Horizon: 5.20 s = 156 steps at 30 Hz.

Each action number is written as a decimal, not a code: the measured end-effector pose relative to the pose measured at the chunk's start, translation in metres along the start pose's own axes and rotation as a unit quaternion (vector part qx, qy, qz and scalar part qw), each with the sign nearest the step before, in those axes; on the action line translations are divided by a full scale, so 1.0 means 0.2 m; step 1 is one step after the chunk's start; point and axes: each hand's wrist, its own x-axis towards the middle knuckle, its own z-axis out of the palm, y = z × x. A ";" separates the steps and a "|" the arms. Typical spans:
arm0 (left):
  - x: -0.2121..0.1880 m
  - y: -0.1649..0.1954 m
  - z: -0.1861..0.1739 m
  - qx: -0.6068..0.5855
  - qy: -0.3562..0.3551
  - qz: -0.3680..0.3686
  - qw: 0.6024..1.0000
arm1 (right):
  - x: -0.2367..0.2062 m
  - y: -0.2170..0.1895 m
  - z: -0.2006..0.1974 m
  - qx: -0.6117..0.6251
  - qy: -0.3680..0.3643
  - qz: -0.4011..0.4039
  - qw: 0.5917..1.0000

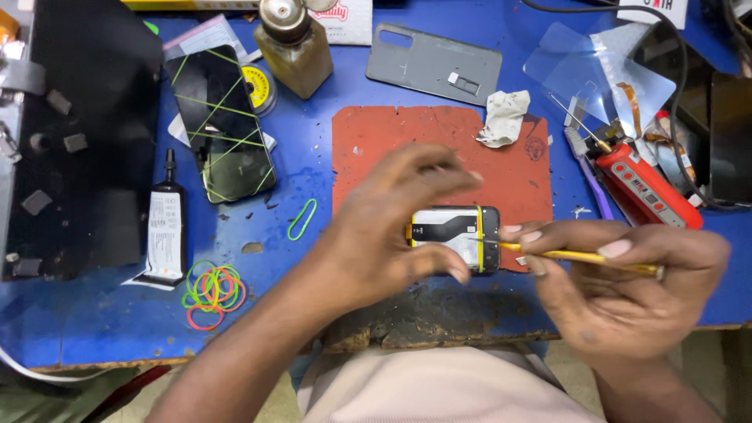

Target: The person disassembles a smartphone, removes the battery, and uses a screwdriver and a heat gun to work on the internal components. They then reassemble the phone and test it by turning it on.

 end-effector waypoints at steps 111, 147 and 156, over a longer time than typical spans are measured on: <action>-0.39 -0.07 -0.05 0.164 -0.010 -0.120 0.979 | 0.33 0.31 0.16 0.223 -0.039 0.168 0.960; -0.38 -0.08 -0.05 0.156 -0.018 -0.142 0.977 | 0.16 0.31 0.33 0.236 -0.092 0.274 0.928; -0.38 -0.08 -0.05 0.152 -0.014 -0.142 0.978 | 0.16 0.31 0.33 0.219 -0.102 0.259 0.935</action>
